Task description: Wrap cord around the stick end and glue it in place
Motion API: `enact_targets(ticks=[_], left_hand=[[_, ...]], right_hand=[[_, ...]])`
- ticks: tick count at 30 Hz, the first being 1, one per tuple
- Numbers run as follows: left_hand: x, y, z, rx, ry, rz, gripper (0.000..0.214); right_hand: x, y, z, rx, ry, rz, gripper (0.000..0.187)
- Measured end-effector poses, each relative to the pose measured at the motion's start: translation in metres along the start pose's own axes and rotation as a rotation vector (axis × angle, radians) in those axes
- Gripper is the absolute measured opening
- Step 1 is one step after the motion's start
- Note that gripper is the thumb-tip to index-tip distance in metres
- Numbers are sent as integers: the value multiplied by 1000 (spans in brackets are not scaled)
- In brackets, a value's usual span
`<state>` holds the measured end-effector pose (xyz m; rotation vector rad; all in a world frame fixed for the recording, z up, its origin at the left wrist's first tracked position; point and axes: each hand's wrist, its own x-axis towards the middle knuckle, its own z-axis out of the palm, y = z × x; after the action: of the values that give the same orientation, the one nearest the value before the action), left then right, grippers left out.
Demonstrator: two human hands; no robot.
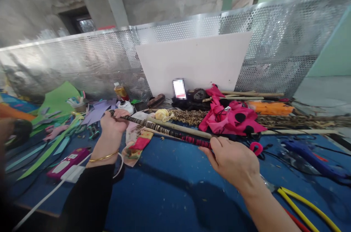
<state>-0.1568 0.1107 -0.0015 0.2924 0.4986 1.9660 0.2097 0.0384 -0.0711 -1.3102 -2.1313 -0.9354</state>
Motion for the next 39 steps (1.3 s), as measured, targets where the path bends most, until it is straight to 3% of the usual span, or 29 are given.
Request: enact_targets(ticks=[4, 6, 8, 10, 14, 18, 21, 23, 26, 31, 39], left_hand=[[-3, -17, 11, 65, -17, 6, 57], [-14, -40, 15, 137, -27, -23, 55], [-33, -70, 16, 230, -68, -104, 39], [-60, -99, 15, 435, -298, -262, 32], [-106, -134, 10, 559, -447, -467, 36], [-113, -133, 10, 628, -419, -372, 27], [-102, -126, 13, 649, -365, -283, 29], [-97, -122, 15, 657, -354, -273, 31], [-94, -120, 14, 658, -351, -281, 31], [-96, -121, 13, 670, -331, -293, 32], [-106, -130, 9, 783, -447, -411, 29]], right_hand=[[2, -7, 6, 132, -211, 152, 46], [4, -13, 7, 166, -317, 211, 48], [6, -18, 5, 175, -389, 248, 48], [6, -22, 2, 190, -440, 288, 47], [7, -25, 2, 332, -502, 368, 47], [7, -18, 7, 895, -477, 408, 46], [7, -7, 11, 1334, -287, 580, 51], [7, 0, 13, 1464, -173, 729, 55], [9, 5, 12, 1393, -234, 763, 47], [11, 0, 7, 1234, -570, 497, 39], [14, -9, 3, 1412, -504, 661, 48]])
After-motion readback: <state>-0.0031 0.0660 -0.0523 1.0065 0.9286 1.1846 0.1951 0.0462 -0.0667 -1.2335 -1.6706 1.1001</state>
